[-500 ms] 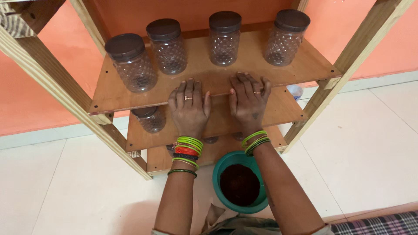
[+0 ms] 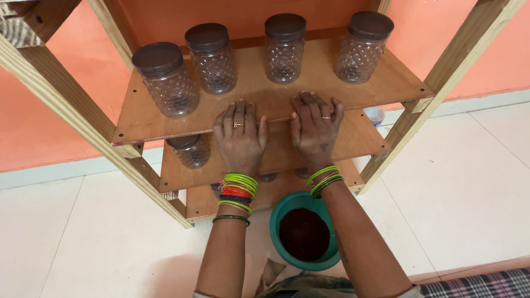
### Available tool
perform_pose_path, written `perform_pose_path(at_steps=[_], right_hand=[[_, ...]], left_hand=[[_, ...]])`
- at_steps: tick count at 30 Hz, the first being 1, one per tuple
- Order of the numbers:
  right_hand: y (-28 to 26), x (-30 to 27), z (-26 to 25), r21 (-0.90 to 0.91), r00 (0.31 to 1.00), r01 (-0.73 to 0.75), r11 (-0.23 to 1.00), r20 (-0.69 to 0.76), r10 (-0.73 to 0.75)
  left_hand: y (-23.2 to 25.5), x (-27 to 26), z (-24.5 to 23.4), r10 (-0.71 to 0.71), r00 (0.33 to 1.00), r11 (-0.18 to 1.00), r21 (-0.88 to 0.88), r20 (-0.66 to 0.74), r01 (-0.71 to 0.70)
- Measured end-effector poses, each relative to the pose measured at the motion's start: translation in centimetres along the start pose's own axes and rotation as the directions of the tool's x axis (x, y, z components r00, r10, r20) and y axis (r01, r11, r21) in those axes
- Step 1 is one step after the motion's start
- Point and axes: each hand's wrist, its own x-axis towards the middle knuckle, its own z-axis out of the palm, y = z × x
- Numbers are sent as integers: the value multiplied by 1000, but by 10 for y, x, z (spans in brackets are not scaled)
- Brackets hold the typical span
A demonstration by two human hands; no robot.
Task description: The person removes several plastic jars from a wooden shelf, places them on the floor, and wipes each one with a white cloth. The jars are handled one at a time and set aside after cleaning.
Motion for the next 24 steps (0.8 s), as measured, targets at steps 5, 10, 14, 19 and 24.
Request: perform_pose_path(at_steps=[5, 10, 14, 19, 24], right_hand=[[0, 0, -1, -4, 1000, 6, 1000, 4, -6], [-1, 1, -1, 2, 1000, 2, 1000, 1, -2], [0, 1, -1, 1, 1000, 4, 1000, 3, -4], [0, 0, -1, -1, 1000, 1, 1000, 5, -1], [1, 0, 0, 8, 1000, -2, 1000, 5, 2]], left_hand=[[0, 0, 1, 0, 1000, 1000, -10, -11, 0], [-1, -1, 0, 3, 1000, 1000, -13, -7, -4], [-1, -1, 0, -2, 1000, 1000, -21, -5, 2], [0, -1, 0, -3, 1000, 1000, -15, 1, 3], [0, -2, 1, -11, 1000, 1000, -7, 9, 11]])
